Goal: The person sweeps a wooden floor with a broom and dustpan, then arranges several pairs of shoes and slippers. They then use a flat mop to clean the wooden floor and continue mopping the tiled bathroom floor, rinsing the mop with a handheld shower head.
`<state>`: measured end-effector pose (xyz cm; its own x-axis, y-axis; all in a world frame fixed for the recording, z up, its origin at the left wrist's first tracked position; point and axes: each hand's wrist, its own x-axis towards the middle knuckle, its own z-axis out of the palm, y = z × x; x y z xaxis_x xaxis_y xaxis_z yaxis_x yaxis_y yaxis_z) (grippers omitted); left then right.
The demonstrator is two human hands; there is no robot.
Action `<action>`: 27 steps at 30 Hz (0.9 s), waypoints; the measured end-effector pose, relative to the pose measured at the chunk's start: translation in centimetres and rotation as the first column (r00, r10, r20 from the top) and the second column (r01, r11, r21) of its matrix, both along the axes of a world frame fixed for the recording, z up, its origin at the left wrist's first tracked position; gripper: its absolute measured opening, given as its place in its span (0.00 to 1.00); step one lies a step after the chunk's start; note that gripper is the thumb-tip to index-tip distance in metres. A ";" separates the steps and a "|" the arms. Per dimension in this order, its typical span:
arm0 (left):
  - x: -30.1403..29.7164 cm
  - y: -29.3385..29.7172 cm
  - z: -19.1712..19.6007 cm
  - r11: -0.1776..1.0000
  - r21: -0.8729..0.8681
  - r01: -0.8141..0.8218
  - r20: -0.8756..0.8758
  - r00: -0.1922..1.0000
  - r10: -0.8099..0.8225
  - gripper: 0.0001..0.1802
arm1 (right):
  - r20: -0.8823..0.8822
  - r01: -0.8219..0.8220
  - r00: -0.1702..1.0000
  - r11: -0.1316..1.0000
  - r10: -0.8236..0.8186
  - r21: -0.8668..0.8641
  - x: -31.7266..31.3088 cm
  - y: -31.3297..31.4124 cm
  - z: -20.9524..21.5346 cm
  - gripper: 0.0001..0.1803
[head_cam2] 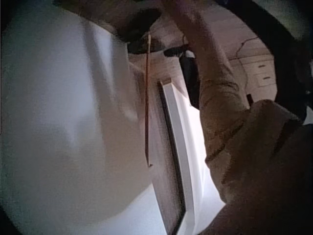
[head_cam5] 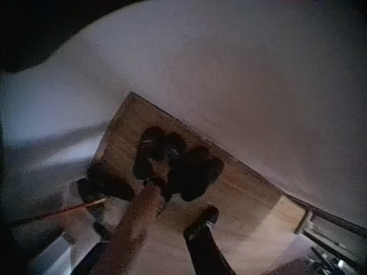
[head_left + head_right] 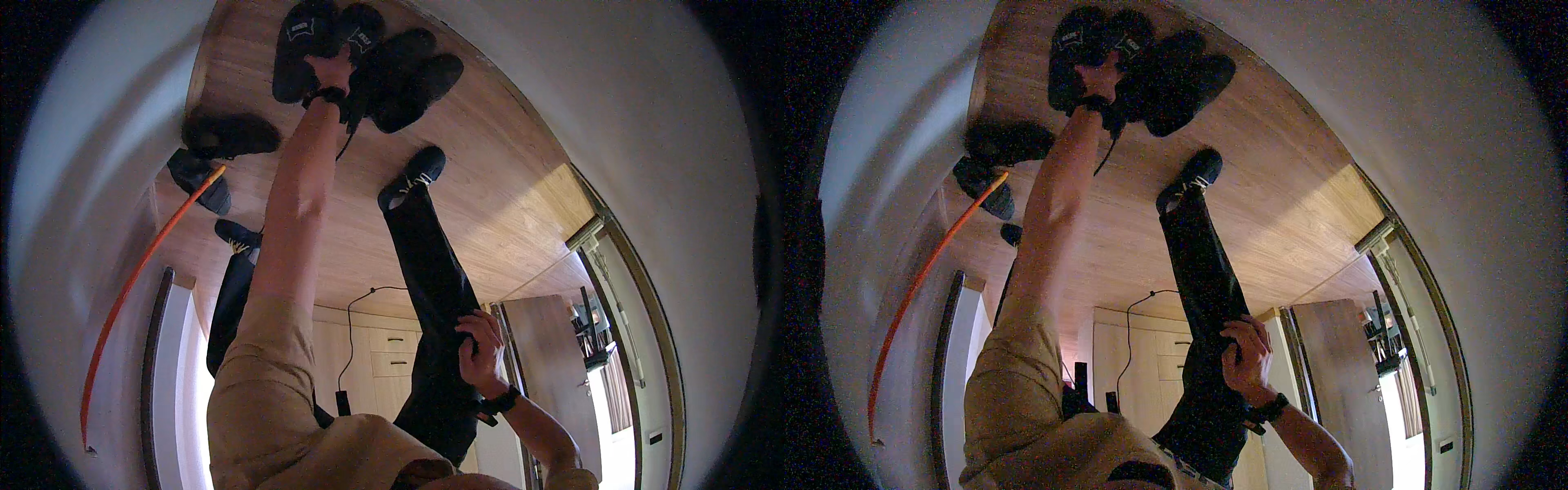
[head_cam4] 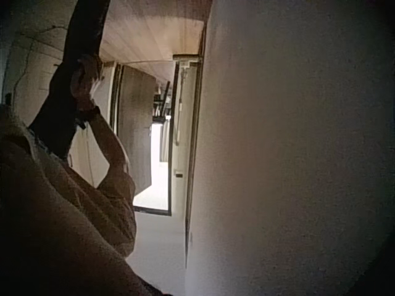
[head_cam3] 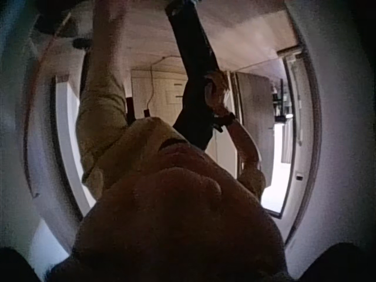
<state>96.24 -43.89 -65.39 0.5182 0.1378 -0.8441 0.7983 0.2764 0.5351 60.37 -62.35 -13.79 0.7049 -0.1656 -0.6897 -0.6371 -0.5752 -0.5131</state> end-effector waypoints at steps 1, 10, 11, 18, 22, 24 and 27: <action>-0.3 -0.3 -0.6 1.000 -0.030 0.000 0.009 1.000 0.001 0.53 | -0.005 0.000 1.000 1.000 0.000 -0.003 0.0 0.0 -0.1 0.12; -6.0 -7.6 -1.4 0.981 0.063 0.186 0.061 0.980 -0.190 0.56 | 0.007 0.013 1.000 1.000 -0.013 -0.003 -0.2 -0.4 -0.3 0.12; -6.8 -8.3 -1.4 0.976 0.083 0.203 0.057 0.976 -0.208 0.56 | 0.002 0.009 1.000 1.000 -0.009 0.000 -0.2 -0.4 -0.3 0.12; -9.0 -11.2 -1.3 0.932 0.151 0.330 -0.029 0.944 -0.329 0.59 | -0.013 0.027 1.000 0.999 -0.027 -0.023 -0.5 -0.5 -0.1 0.12; -10.1 -8.0 2.1 0.938 0.010 0.346 0.027 0.938 -0.346 0.60 | 0.000 0.039 0.999 0.999 -0.039 -0.008 -0.8 -0.2 -0.2 0.12; -11.7 -4.9 4.9 0.935 -0.031 0.352 0.076 0.934 -0.349 0.58 | 0.001 0.034 0.999 0.999 -0.034 -0.003 -1.1 0.1 -0.4 0.13; -15.3 2.4 9.3 0.972 -0.074 0.225 -0.103 0.967 -0.232 0.45 | 0.047 -0.025 0.999 1.000 0.025 -0.004 -1.5 0.6 -0.7 0.13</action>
